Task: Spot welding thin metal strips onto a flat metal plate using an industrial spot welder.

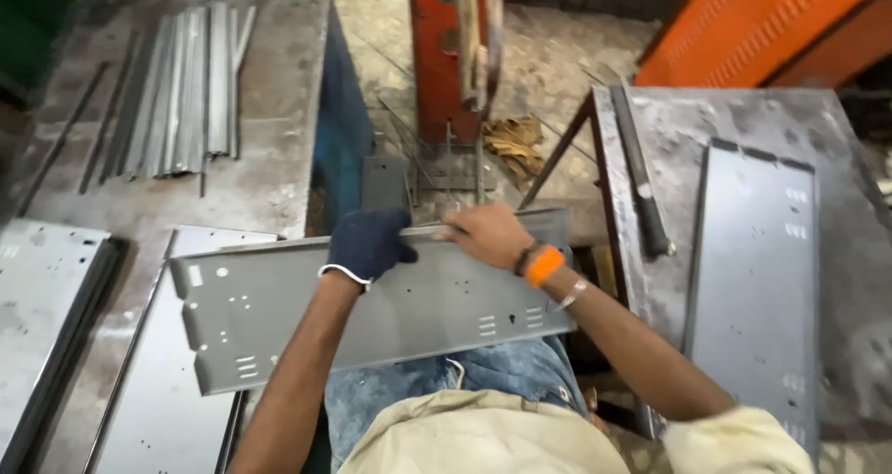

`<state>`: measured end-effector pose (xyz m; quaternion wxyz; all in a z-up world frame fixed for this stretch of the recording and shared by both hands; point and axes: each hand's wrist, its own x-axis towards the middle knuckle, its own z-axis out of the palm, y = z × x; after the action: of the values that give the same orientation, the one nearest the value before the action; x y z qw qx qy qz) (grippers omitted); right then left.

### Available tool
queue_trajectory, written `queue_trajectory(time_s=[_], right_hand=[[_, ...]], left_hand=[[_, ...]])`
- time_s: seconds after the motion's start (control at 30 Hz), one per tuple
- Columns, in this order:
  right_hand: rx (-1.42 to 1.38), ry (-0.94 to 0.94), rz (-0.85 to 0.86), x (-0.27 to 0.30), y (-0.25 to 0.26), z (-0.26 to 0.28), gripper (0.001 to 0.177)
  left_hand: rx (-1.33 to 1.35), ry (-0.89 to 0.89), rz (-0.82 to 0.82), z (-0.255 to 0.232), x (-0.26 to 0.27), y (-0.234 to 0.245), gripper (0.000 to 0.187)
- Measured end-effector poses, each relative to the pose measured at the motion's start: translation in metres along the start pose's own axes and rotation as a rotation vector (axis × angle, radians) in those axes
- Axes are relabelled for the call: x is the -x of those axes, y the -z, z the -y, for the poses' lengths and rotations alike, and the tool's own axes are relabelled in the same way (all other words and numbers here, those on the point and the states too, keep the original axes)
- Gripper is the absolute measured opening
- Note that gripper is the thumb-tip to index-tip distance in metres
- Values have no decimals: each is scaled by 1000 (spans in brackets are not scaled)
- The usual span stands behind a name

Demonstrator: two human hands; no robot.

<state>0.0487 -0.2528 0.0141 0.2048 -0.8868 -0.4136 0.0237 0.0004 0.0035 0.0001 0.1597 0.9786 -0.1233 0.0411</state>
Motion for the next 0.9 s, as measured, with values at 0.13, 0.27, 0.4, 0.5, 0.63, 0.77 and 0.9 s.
queue_trajectory(time_s=[0.13, 0.27, 0.4, 0.5, 0.63, 0.77, 0.9], right_hand=[[11, -136, -144, 75, 38, -70, 29], [185, -610, -14, 192, 86, -141, 53], [232, -901, 15, 275, 34, -176, 51], [-18, -939, -142, 267, -7, -136, 42], [-162, -804, -160, 203, -40, -85, 43], [-410, -599, -181, 144, -55, -56, 42], [-439, -488, -216, 99, -54, -28, 42]], left_hand=[[70, -17, -69, 11, 3, 2, 49], [72, 71, -80, 43, 16, -12, 31], [140, 171, -279, 97, 49, -24, 17], [22, 492, -319, 148, 99, -23, 24], [-45, 792, -421, 197, 184, 19, 34], [-28, 946, -321, 252, 255, 56, 46], [-331, 936, -265, 232, 221, 60, 49]])
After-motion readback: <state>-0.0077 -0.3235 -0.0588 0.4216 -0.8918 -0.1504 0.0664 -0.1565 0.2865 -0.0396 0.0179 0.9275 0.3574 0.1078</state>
